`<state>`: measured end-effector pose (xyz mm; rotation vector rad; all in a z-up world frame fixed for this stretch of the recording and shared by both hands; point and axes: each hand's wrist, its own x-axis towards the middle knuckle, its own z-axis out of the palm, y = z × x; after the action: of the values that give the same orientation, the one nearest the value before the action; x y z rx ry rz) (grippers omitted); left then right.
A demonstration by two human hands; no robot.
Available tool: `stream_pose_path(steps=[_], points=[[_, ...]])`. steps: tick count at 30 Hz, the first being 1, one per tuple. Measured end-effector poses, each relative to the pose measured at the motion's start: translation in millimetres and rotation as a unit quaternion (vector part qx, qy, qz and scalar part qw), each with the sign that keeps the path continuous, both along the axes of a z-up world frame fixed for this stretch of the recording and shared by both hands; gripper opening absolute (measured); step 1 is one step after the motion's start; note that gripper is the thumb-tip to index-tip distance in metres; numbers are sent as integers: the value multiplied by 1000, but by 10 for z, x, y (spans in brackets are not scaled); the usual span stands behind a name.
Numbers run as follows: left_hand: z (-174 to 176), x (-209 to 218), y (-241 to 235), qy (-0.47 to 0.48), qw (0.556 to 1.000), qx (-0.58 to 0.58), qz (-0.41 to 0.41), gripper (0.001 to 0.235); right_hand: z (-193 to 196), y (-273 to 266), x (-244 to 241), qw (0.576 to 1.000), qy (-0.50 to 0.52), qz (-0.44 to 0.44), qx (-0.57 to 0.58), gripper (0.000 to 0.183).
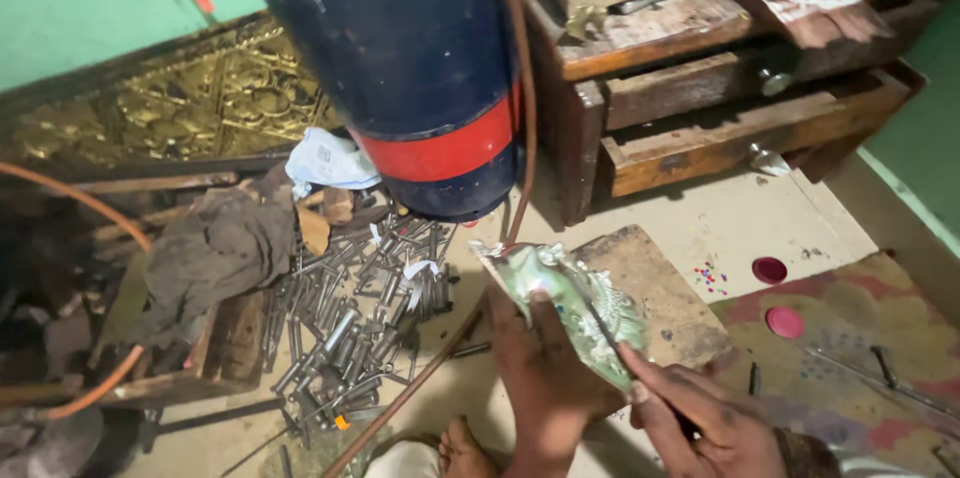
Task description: The person sits on the floor and uses a small metal tool to press colorful beads into a silver metal figure. They rotate the figure to access different areas and continue placing beads into the surface details.
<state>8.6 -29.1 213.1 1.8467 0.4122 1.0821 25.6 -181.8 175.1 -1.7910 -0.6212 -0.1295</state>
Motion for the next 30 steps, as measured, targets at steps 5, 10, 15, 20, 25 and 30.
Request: stream_pose_path(steps=[5, 10, 15, 20, 25, 30], points=[[-173, 51, -25, 60, 992, -52, 96, 56, -105, 33, 27, 998, -19, 49, 25, 43], [-162, -16, 69, 78, 990, 9, 120, 43, -37, 76, 69, 994, -55, 73, 66, 45], [-168, -38, -17, 138, 980, -91, 113, 32, -7, 37, 71, 998, -17, 59, 7, 47], [-189, 19, -49, 44, 994, 13, 104, 34, -53, 21, 34, 994, -101, 51, -9, 46], [-130, 0, -5, 15, 997, -27, 64, 48, -126, 78, 5, 997, -22, 68, -6, 45], [-117, -10, 45, 57, 993, -83, 58, 53, -197, 127, -17, 996, -23, 84, -14, 44]])
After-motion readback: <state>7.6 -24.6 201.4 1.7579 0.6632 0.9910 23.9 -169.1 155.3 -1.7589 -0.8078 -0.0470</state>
